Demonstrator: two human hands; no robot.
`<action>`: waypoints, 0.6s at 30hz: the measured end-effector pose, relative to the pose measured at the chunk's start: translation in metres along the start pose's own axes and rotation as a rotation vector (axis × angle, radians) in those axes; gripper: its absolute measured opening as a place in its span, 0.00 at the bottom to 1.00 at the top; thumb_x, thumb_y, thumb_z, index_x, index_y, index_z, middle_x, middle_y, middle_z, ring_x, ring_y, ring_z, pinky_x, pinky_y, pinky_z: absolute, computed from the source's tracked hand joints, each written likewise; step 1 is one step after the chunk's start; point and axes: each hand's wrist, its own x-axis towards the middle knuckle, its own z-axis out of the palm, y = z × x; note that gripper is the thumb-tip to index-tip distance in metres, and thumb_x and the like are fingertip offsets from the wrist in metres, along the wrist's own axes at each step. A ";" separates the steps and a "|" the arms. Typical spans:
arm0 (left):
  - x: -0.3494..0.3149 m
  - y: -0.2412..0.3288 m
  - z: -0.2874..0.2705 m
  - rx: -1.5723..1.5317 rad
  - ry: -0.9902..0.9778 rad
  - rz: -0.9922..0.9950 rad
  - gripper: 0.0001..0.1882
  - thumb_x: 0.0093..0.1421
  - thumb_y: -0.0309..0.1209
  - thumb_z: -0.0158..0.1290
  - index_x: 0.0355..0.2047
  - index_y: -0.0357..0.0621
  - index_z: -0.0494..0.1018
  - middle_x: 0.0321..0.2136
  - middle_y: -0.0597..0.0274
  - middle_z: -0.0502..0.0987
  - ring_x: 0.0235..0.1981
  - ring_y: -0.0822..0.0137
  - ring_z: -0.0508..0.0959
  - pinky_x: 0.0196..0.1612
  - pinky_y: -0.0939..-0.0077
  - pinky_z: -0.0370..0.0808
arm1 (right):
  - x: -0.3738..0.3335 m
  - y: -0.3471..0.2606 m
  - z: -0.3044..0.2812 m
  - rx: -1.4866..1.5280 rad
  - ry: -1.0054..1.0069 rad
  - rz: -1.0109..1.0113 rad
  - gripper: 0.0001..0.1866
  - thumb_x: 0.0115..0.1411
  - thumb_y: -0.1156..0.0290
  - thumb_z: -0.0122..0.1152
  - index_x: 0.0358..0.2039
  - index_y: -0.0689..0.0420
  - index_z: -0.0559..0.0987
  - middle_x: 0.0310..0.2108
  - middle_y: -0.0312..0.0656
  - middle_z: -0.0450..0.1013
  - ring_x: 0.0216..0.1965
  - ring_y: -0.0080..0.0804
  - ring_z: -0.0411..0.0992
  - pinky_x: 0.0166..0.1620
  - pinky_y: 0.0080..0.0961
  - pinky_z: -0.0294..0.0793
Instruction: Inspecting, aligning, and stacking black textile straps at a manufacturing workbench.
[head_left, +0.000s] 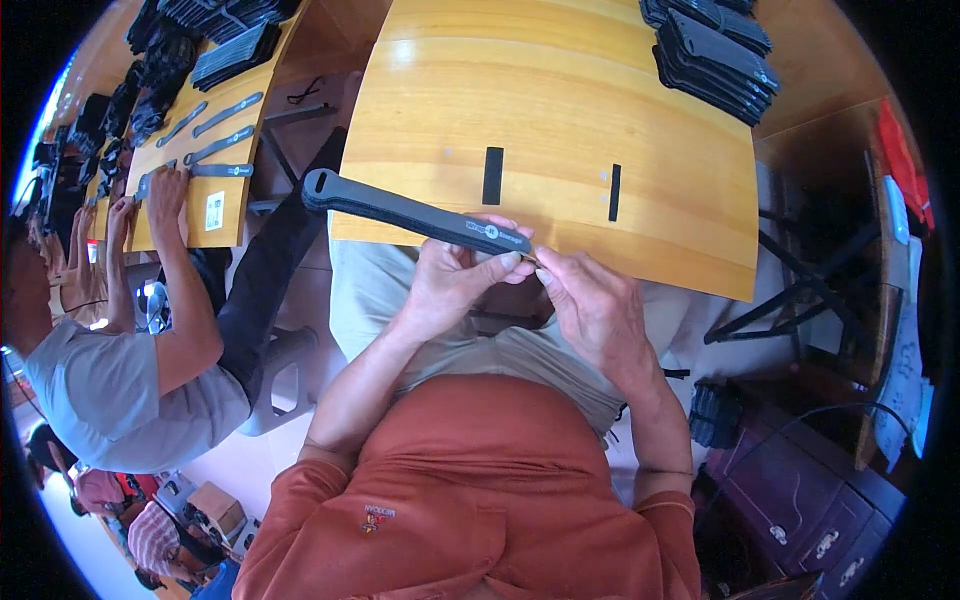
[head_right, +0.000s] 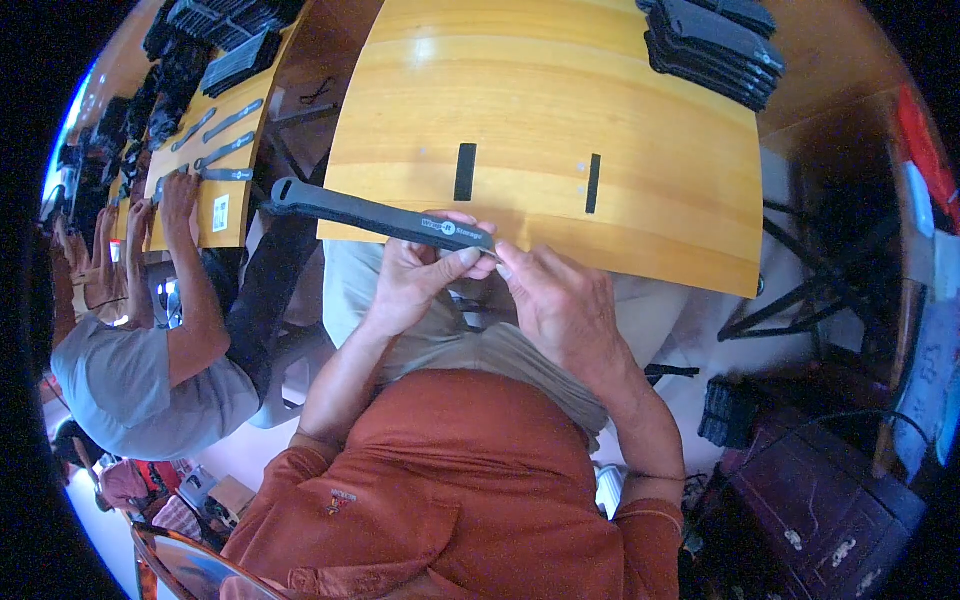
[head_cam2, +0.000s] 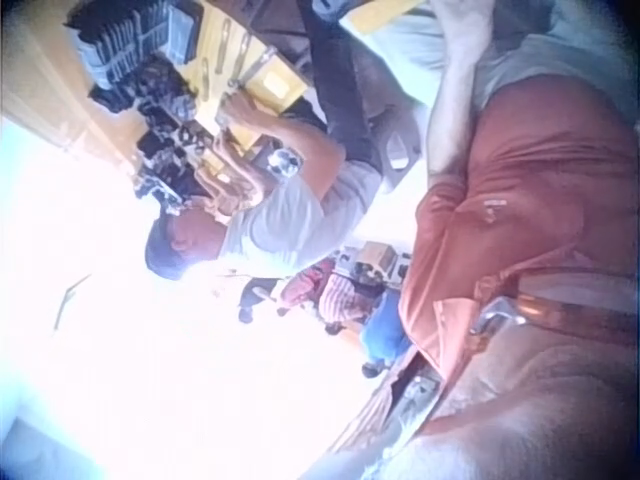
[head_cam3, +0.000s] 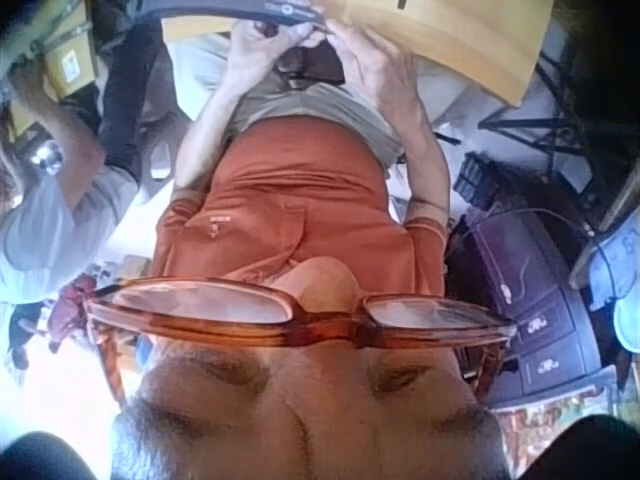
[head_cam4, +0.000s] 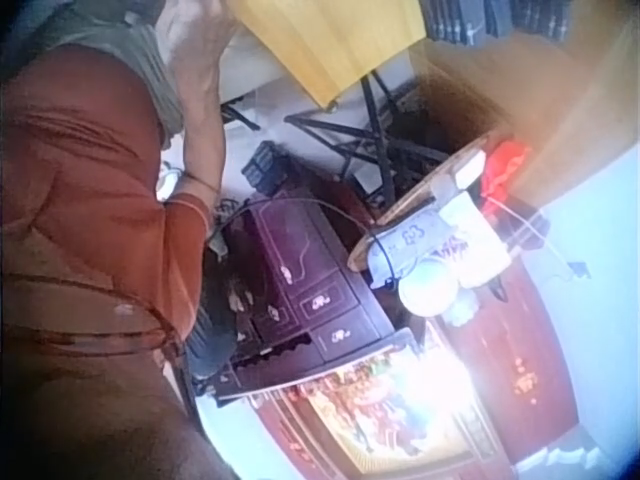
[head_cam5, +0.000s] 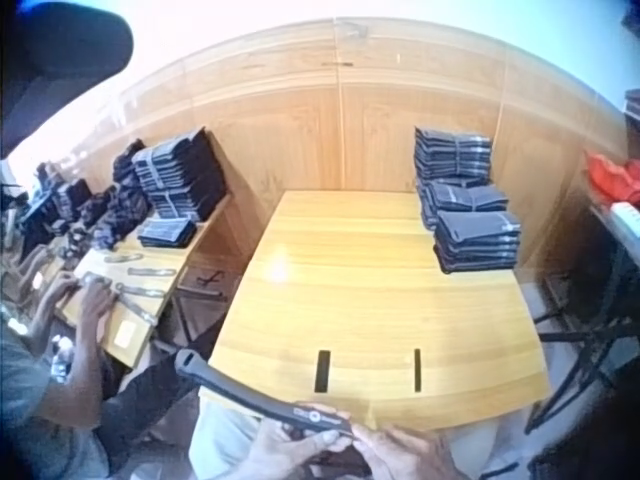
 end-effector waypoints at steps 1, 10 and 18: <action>0.001 0.000 0.000 0.018 0.009 0.003 0.17 0.65 0.18 0.55 0.54 0.33 0.69 0.49 0.51 0.79 0.43 0.64 0.83 0.47 0.72 0.85 | 0.000 0.000 0.000 0.003 0.002 0.001 0.14 0.61 0.74 0.62 0.48 0.59 0.81 0.28 0.46 0.74 0.28 0.46 0.77 0.30 0.40 0.76; 0.003 -0.003 0.007 0.086 0.055 -0.002 0.17 0.66 0.19 0.54 0.55 0.33 0.69 0.49 0.52 0.79 0.44 0.65 0.83 0.47 0.74 0.84 | 0.000 0.004 0.003 -0.127 0.009 0.021 0.13 0.61 0.72 0.62 0.47 0.58 0.81 0.28 0.45 0.74 0.28 0.45 0.78 0.30 0.40 0.76; 0.005 -0.004 0.007 0.067 0.055 0.008 0.18 0.67 0.19 0.53 0.56 0.33 0.69 0.51 0.52 0.78 0.44 0.65 0.83 0.48 0.74 0.84 | 0.001 0.010 0.005 0.103 0.033 0.049 0.13 0.63 0.74 0.61 0.47 0.61 0.80 0.30 0.47 0.76 0.29 0.48 0.78 0.31 0.41 0.76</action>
